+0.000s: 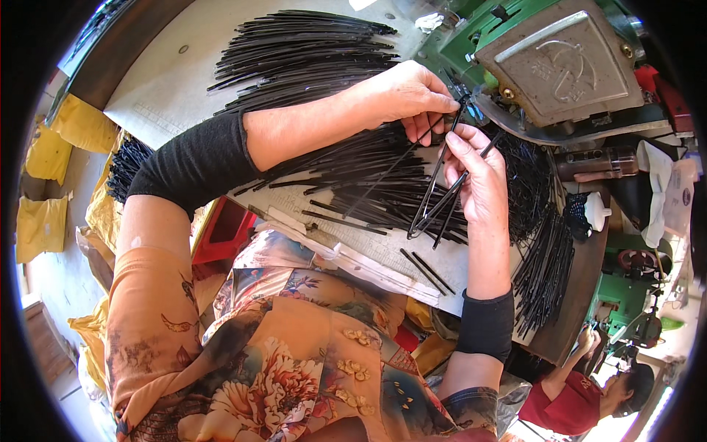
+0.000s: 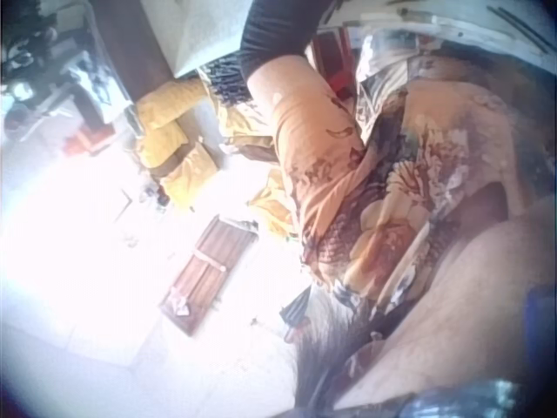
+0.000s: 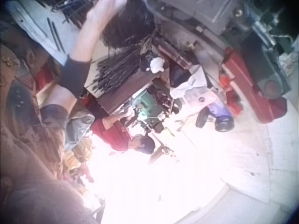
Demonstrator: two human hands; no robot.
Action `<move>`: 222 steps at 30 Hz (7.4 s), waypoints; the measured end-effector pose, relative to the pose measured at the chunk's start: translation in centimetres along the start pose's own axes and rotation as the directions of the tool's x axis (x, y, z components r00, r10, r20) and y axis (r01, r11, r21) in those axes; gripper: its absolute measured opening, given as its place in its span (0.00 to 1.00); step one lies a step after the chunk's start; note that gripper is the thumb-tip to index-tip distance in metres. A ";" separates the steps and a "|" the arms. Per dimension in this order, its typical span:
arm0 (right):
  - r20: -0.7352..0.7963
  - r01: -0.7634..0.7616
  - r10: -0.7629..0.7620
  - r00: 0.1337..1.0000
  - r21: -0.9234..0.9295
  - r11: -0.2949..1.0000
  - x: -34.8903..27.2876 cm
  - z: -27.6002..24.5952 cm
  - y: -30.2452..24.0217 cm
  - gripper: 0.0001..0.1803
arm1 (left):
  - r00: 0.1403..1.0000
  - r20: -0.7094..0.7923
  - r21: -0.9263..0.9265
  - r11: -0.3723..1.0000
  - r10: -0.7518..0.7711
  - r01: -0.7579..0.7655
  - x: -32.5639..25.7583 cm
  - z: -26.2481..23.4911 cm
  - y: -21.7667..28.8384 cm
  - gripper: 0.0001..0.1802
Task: The person assembles umbrella ribs by picking up rib pieces from the table, joining the components together, pressing them using a machine, and placing the assembled ribs aside.
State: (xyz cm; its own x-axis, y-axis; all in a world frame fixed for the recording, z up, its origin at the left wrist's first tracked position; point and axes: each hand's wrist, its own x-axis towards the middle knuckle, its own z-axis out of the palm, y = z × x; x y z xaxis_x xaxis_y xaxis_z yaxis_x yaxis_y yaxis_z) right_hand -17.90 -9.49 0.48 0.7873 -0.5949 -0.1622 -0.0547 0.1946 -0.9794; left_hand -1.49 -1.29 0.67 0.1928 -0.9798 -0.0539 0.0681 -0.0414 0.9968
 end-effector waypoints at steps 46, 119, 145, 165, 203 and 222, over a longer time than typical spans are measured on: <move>-0.210 -0.052 -0.302 0.930 -0.887 0.458 -7.9 -8.5 -3.6 0.10 | 0.923 0.213 0.920 0.253 0.320 -0.300 -1.2 1.9 -0.5 0.07; 0.013 0.095 -0.096 0.995 -0.285 0.954 0.3 -1.4 -1.3 0.13 | 0.996 0.086 0.135 0.991 -0.020 0.008 0.1 -2.2 0.2 0.17; -0.188 0.178 -0.112 0.976 0.379 0.908 0.9 -2.9 0.8 0.10 | 0.981 0.146 0.616 0.764 0.131 -0.194 -2.4 -1.4 1.8 0.13; 0.056 0.017 -0.019 0.998 0.026 1.000 -0.5 -0.5 -0.2 0.10 | 0.858 0.055 0.980 0.139 0.510 -0.145 -1.3 -5.2 -0.1 0.06; 0.059 0.050 -0.040 0.997 -0.186 0.981 -0.2 -0.1 -0.6 0.14 | 0.974 0.032 0.584 0.786 0.225 -0.201 -0.9 -1.7 1.2 0.12; 0.063 -0.013 0.016 0.998 -0.042 0.999 -0.4 0.2 -0.1 0.14 | 0.997 0.061 0.192 0.981 -0.040 0.027 -0.9 -1.8 1.0 0.14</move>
State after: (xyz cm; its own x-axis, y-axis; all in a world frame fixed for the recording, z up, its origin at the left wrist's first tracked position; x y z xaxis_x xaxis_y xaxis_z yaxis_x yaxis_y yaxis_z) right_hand -18.06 -9.16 0.67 0.8235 -0.5414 -0.1694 -0.0908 0.1690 -0.9814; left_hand 0.13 -0.12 1.60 0.1298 -0.9875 -0.0898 -0.1155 -0.1050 0.9877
